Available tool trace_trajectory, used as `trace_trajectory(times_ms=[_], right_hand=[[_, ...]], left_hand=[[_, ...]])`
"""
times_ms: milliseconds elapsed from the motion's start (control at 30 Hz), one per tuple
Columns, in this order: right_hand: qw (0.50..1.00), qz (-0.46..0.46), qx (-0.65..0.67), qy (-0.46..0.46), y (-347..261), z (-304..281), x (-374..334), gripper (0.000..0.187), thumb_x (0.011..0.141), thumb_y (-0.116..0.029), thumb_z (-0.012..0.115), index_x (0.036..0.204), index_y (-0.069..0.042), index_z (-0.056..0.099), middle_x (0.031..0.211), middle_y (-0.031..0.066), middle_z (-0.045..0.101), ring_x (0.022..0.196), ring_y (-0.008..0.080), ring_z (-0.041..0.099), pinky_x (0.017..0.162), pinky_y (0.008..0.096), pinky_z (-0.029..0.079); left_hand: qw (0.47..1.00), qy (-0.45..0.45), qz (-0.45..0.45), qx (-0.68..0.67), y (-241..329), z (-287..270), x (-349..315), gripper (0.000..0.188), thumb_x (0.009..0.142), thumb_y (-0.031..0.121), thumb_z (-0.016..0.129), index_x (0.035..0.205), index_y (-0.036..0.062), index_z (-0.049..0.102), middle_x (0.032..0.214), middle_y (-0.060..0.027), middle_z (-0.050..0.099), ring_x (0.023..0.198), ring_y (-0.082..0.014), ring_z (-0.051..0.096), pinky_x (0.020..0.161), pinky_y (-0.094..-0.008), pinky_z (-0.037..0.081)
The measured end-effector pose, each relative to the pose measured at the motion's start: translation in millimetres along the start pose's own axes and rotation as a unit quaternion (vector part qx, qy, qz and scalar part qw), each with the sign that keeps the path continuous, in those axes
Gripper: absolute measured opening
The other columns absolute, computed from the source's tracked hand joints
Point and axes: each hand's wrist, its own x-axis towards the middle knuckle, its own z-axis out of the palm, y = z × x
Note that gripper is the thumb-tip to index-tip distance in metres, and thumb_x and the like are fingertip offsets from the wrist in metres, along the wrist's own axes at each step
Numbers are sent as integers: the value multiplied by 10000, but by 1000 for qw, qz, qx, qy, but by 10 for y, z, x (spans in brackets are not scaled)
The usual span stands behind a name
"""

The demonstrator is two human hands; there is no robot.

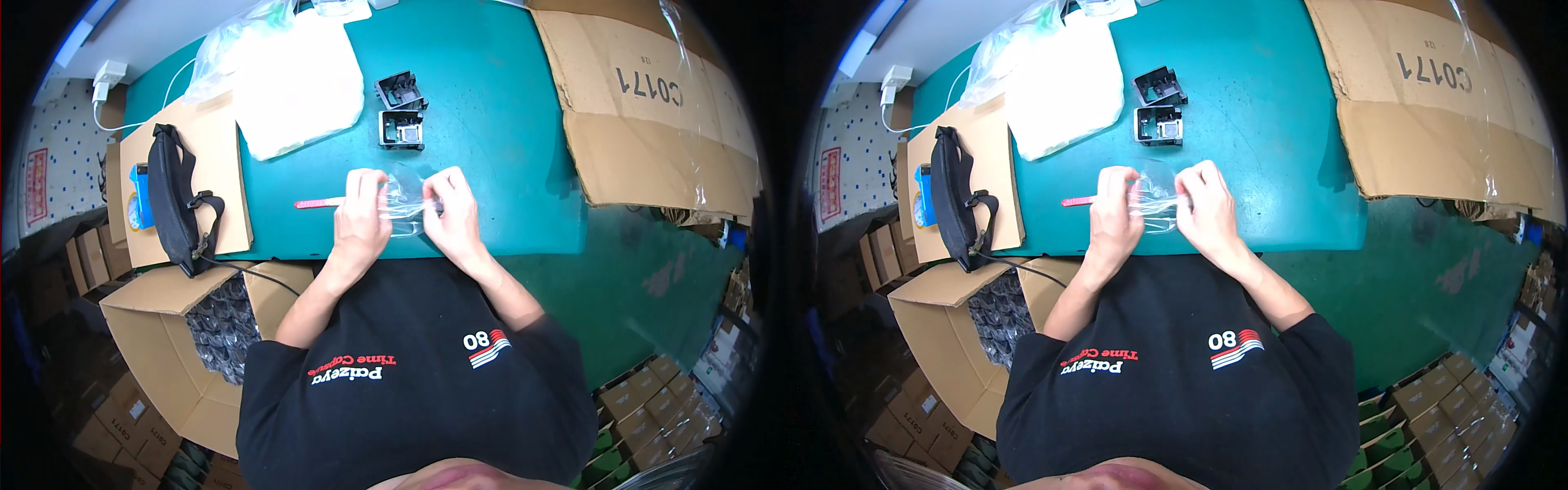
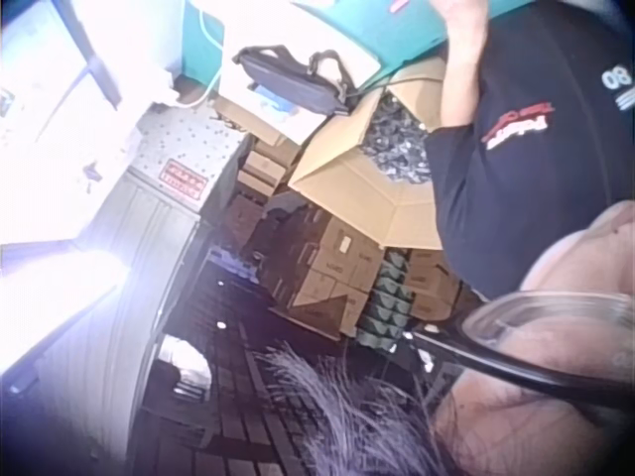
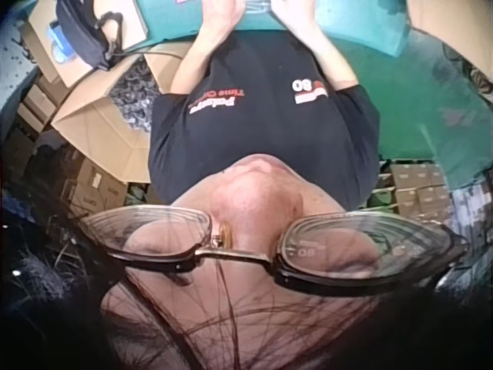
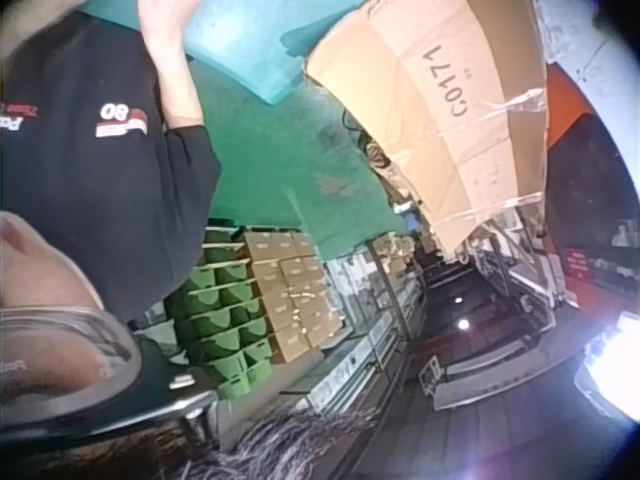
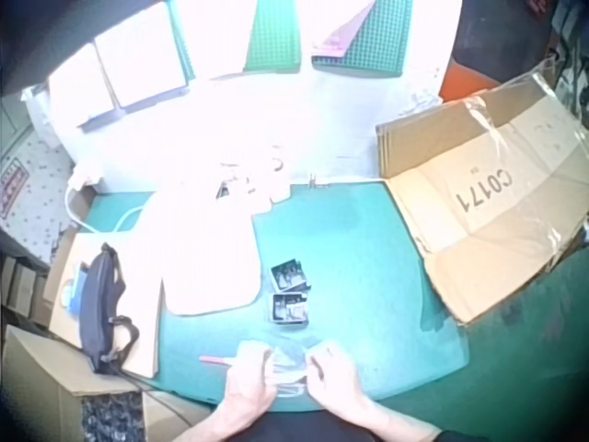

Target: The person unpacks small black plastic electronic components from a cardboard box and places them on a green workbench. They use a red utility knife to carefully pry open the components, inspect the internal mechanisms, and then place them into clear plastic bags. The person repeats this process for multiple units.

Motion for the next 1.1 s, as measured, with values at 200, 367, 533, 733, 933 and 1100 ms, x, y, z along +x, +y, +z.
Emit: trace_trajectory(times_ms=[200, 367, 533, 733, 933, 1100], right_hand=[[998, -9, -38, -44, 83, 37, -3, 162, 846, 26, 676, 848, -44, 530, 743, 114, 526, 620, 310, 555, 571, 393, 463], [994, -1, -51, -93, 28, -153, 77, 256, 873, 22, 629, 1099, -96, 653, 972, 165, 701, 775, 381, 691, 640, 449, 547], [990, 26, 5, -139, 137, -399, 101, 400, 919, -24, 573, 1287, -119, 695, 989, 185, 747, 821, 343, 753, 721, 411, 584], [964, 251, 51, -77, 196, -632, 307, 349, 997, -110, 513, 1294, -71, 693, 715, 89, 683, 573, 125, 655, 564, 314, 528], [963, 253, 73, -62, 328, -737, 221, 327, 1031, -187, 532, 1254, -15, 699, 653, 67, 627, 572, 126, 649, 562, 320, 511], [970, 228, 59, -55, 231, -581, 161, 388, 1045, -240, 534, 1328, 1, 646, 659, 91, 611, 634, 161, 670, 616, 335, 520]], left_hand=[[997, -40, -42, -57, -24, 35, -41, 239, 854, -65, 678, 1049, 22, 572, 767, -123, 613, 675, -275, 658, 636, -381, 530], [997, -55, -47, -7, -85, 2, 117, 191, 886, -51, 664, 1019, 42, 562, 641, -87, 505, 566, -256, 574, 556, -416, 461], [977, -176, 4, -119, -45, -346, 462, 643, 753, 254, 894, 1306, 86, 615, 1052, -84, 582, 792, -188, 536, 703, -328, 494], [964, -32, 207, 161, -167, 53, 674, 441, 793, 182, 841, 1201, 93, 699, 1411, -225, 534, 1350, -405, 507, 1084, -492, 445], [968, -48, 225, 99, -235, 48, 573, 230, 756, 41, 812, 952, 45, 692, 1405, -233, 540, 1297, -422, 536, 1080, -497, 446], [957, 48, 167, -230, -57, -58, 196, 642, 665, -46, 826, 1257, 24, 588, 1282, -182, 523, 1163, -331, 594, 988, -441, 530]])
